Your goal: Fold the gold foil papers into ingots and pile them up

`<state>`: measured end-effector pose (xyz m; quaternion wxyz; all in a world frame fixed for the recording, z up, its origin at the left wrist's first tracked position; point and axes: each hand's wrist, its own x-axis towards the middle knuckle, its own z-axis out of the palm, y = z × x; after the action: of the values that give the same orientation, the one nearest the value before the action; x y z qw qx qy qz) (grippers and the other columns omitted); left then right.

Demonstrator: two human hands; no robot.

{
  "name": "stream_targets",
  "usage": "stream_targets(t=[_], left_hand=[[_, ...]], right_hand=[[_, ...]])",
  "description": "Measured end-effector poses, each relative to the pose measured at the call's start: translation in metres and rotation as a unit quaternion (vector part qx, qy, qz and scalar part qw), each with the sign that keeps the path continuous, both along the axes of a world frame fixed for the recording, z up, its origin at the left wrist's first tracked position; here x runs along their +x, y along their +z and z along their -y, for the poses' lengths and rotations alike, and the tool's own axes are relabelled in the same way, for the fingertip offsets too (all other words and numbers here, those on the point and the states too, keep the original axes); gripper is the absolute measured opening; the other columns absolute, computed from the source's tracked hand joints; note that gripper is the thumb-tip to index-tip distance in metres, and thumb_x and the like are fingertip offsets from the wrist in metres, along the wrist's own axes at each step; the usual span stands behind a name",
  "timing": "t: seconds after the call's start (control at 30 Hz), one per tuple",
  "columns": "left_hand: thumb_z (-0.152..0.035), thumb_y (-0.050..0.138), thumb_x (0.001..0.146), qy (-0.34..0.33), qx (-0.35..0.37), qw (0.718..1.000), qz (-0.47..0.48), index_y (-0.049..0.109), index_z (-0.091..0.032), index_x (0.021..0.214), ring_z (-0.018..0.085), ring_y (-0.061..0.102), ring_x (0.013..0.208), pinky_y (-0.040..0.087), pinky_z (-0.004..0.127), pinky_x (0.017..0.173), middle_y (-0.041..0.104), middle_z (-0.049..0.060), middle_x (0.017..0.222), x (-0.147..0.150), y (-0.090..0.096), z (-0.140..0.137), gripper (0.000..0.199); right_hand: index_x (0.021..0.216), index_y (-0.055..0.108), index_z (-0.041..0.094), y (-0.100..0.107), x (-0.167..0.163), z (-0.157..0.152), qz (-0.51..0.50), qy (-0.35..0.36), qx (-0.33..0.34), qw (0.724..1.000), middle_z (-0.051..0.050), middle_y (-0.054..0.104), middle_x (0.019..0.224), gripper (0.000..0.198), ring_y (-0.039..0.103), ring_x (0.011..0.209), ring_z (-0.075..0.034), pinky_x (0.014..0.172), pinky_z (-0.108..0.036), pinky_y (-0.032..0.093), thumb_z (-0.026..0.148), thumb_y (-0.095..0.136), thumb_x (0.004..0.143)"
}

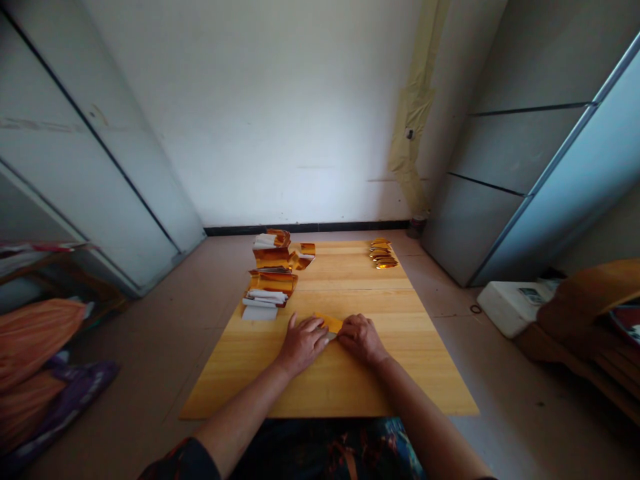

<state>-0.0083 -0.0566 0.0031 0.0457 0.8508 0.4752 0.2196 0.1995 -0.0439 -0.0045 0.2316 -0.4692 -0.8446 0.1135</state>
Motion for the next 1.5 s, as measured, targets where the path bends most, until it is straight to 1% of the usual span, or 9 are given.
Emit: stream_targets(t=[0.17, 0.37, 0.57, 0.87, 1.0, 1.17, 1.33, 1.4, 1.5], left_hand=[[-0.026, 0.057, 0.085, 0.039, -0.005, 0.999, 0.008, 0.066, -0.028, 0.088, 0.019, 0.055, 0.104, 0.017, 0.056, 0.106, 0.066, 0.000, 0.105, 0.007, -0.004, -0.003, 0.010], [-0.023, 0.059, 0.083, 0.048, -0.009, 0.999, 0.019, 0.066, -0.029, 0.091, 0.020, 0.053, 0.105, 0.018, 0.055, 0.104, 0.065, 0.001, 0.106, 0.009, -0.005, -0.002, 0.011], [-0.023, 0.057, 0.084, 0.043, -0.007, 0.999, 0.020, 0.066, -0.028, 0.089, 0.019, 0.054, 0.102, 0.018, 0.054, 0.104, 0.065, 0.002, 0.103, 0.008, -0.003, -0.001, 0.011], [-0.022, 0.053, 0.085, 0.033, -0.024, 0.999, 0.027, 0.065, -0.029, 0.094, 0.021, 0.054, 0.107, 0.017, 0.056, 0.103, 0.065, 0.002, 0.108, 0.006, 0.000, 0.001, 0.016], [-0.022, 0.053, 0.085, 0.032, -0.030, 0.999, 0.023, 0.064, -0.029, 0.097, 0.022, 0.052, 0.111, 0.018, 0.056, 0.102, 0.065, 0.001, 0.111, 0.005, 0.001, 0.001, 0.017], [-0.022, 0.054, 0.084, 0.015, -0.024, 1.000, -0.001, 0.065, -0.027, 0.099, 0.023, 0.047, 0.114, 0.032, 0.045, 0.096, 0.064, 0.003, 0.111, 0.003, 0.003, 0.000, 0.020], [-0.019, 0.052, 0.083, 0.004, -0.034, 0.999, -0.023, 0.067, -0.023, 0.094, 0.021, 0.051, 0.099, 0.040, 0.034, 0.085, 0.063, 0.005, 0.104, 0.006, 0.005, -0.004, 0.019], [-0.020, 0.050, 0.084, 0.014, -0.040, 0.999, -0.026, 0.068, -0.022, 0.089, 0.020, 0.052, 0.096, 0.041, 0.033, 0.084, 0.063, 0.005, 0.100, 0.010, 0.007, -0.006, 0.018], [-0.027, 0.046, 0.088, 0.061, -0.053, 0.996, -0.030, 0.067, -0.021, 0.083, 0.019, 0.052, 0.093, 0.040, 0.033, 0.080, 0.062, 0.005, 0.095, 0.018, 0.009, -0.006, 0.022]], right_hand=[[0.077, 0.071, 0.024, 0.012, -0.007, -0.004, 0.018, -0.017, -0.042, 0.999, -0.002, 0.065, 0.079, 0.016, 0.056, 0.078, -0.015, 0.071, -0.026, 0.040, 0.026, 0.056, 0.083], [0.079, 0.070, 0.025, 0.009, -0.008, -0.004, 0.000, 0.007, -0.023, 1.000, -0.001, 0.067, 0.082, 0.015, 0.058, 0.082, -0.015, 0.074, -0.026, 0.040, 0.027, 0.056, 0.083], [0.083, 0.072, 0.026, 0.009, -0.006, -0.008, -0.003, 0.043, -0.047, 0.998, -0.001, 0.070, 0.082, 0.023, 0.060, 0.079, -0.015, 0.074, -0.027, 0.042, 0.027, 0.049, 0.086], [0.082, 0.071, 0.026, 0.011, -0.015, -0.010, 0.026, -0.036, -0.082, 0.996, 0.001, 0.071, 0.085, 0.019, 0.062, 0.082, -0.014, 0.075, -0.025, 0.041, 0.019, 0.054, 0.080], [0.079, 0.070, 0.024, 0.014, -0.018, -0.011, 0.032, -0.046, -0.091, 0.994, 0.001, 0.071, 0.082, 0.018, 0.062, 0.079, -0.013, 0.073, -0.023, 0.040, 0.016, 0.054, 0.078], [0.077, 0.069, 0.022, 0.016, -0.019, -0.011, 0.035, -0.057, -0.102, 0.992, 0.000, 0.070, 0.082, 0.018, 0.060, 0.077, -0.013, 0.071, -0.021, 0.037, 0.016, 0.053, 0.078], [0.076, 0.068, 0.021, 0.016, -0.019, -0.011, 0.014, -0.080, -0.129, 0.988, 0.000, 0.068, 0.081, 0.013, 0.058, 0.076, -0.013, 0.069, -0.021, 0.035, 0.017, 0.056, 0.074], [0.075, 0.067, 0.021, 0.017, -0.019, -0.012, 0.011, -0.085, -0.141, 0.986, 0.000, 0.068, 0.081, 0.011, 0.058, 0.076, -0.013, 0.068, -0.021, 0.035, 0.018, 0.057, 0.073], [0.074, 0.067, 0.021, 0.020, -0.020, -0.013, 0.012, -0.089, -0.156, 0.984, 0.001, 0.068, 0.081, 0.010, 0.058, 0.076, -0.013, 0.068, -0.021, 0.035, 0.018, 0.058, 0.072]])
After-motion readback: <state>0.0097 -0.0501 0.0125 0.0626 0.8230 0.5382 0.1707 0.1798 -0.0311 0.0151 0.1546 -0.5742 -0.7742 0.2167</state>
